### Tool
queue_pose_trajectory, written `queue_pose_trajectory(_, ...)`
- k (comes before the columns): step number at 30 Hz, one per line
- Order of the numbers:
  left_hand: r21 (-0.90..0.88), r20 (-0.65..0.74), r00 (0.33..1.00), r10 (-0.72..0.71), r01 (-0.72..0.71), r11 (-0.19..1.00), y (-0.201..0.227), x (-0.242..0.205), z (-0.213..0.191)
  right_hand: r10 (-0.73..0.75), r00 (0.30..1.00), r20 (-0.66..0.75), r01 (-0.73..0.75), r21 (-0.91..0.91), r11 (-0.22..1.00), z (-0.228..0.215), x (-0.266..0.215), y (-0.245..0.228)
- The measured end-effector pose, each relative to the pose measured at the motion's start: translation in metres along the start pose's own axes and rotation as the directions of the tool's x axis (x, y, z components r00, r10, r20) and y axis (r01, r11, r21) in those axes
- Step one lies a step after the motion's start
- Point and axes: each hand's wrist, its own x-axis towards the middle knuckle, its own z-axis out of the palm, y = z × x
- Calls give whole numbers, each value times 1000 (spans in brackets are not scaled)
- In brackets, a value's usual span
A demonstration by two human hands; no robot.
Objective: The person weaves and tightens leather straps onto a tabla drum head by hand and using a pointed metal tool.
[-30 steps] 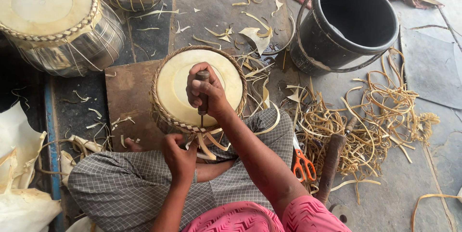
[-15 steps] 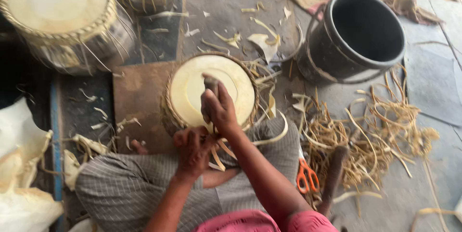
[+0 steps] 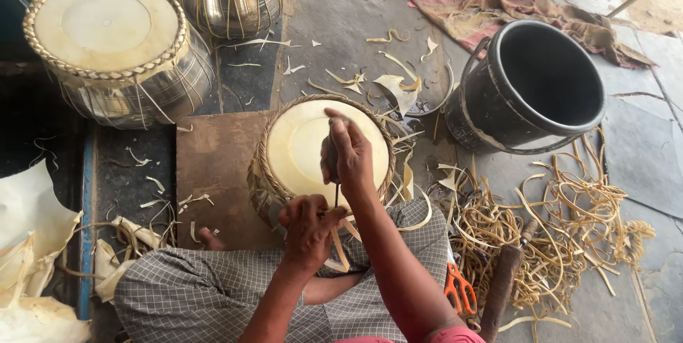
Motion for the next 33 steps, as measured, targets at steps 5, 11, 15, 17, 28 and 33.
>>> queue_pose_trajectory(5, -3, -51, 998, -25, 25, 1000, -5, -1, 10, 107, 984, 145, -151, 343, 927, -9, 13, 0)
queue_pose_trajectory(11, 162, 135, 986, -96, 74, 984, -25, -26, 47, 119, 959, -258, -120, 11, 993, -35, 54, -22)
queue_pose_trajectory(15, 3, 41, 999, 20, -20, 1000, 0, -61, 23, -298, 954, 21, 295, 97, 951, -49, 80, -114)
queue_pose_trajectory(17, -12, 75, 997, 4, -3, 1000, 0, -62, 21, -496, 867, 36, 397, -653, 645, -36, 56, -119)
queue_pose_trajectory(28, -29, -28, 999, -34, 33, 999, -7, -30, 16, 61, 988, -144, -151, -981, 122, -118, -134, -68)
queue_pose_trajectory(33, 16, -40, 999, -18, 18, 1000, -13, -33, 14, 683, 675, 279, 82, -949, 306, -127, -211, 0)
